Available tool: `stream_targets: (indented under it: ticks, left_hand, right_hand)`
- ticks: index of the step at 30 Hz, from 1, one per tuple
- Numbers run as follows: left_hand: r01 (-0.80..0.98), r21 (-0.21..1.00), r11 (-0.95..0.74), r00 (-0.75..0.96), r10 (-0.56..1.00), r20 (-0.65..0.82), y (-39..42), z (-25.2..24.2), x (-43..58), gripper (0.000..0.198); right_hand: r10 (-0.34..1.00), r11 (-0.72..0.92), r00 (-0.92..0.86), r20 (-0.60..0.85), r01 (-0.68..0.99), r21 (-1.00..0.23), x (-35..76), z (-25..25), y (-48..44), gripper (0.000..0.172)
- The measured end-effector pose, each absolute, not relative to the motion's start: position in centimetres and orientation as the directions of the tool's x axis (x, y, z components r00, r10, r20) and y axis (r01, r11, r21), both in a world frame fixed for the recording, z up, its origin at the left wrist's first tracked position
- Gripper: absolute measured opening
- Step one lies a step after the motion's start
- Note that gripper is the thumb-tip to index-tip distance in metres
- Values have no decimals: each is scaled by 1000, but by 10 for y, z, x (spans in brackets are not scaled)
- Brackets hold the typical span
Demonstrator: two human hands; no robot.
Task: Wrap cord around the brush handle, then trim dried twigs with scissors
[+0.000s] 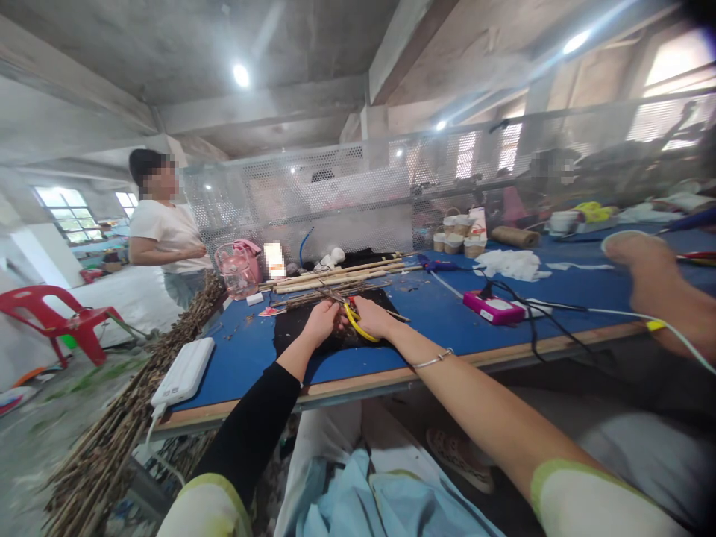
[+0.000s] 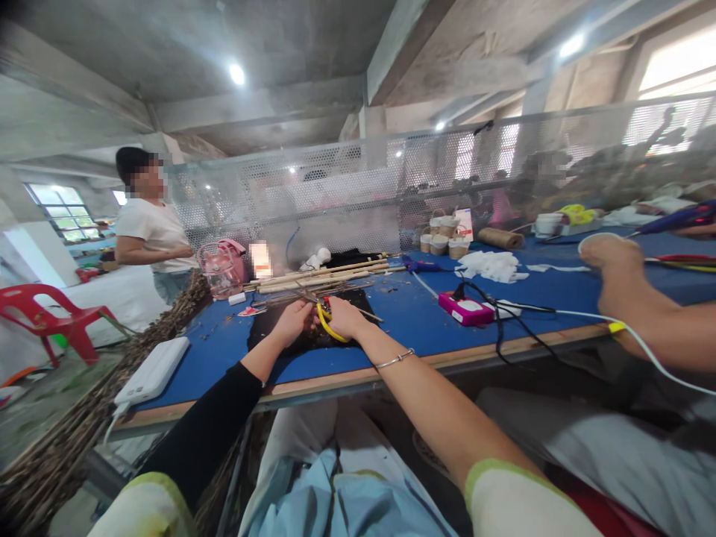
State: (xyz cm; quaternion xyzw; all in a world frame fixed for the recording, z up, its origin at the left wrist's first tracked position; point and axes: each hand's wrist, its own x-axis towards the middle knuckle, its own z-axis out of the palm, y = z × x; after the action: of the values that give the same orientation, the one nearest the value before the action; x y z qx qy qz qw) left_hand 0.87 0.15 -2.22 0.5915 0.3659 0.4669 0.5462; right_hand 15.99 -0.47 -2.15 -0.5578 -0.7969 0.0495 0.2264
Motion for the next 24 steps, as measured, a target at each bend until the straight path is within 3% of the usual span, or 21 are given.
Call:
stream_targets:
  ticks: [8,14,20,24]
  left_hand:
    - [41,965,-259,252,937,240,0,-21,6,17]
    - [54,964,-259,219,945,242,-3,-18,7,20]
    - [20,964,-265,278,928,249,1,-21,8,4]
    - [-95,980,-174,225,955,191,4,-22,9,13]
  right_hand:
    - [951,248,-189,244,937,-244,161,-19,-6,27]
    - [951,240,-168,258,930,-278,163,-19,-4,21]
    - [947,232,-143,286,923,-307,165,-19,-1,18]
    - [941,235,-125,316,911,-338,166,-19,-1,18]
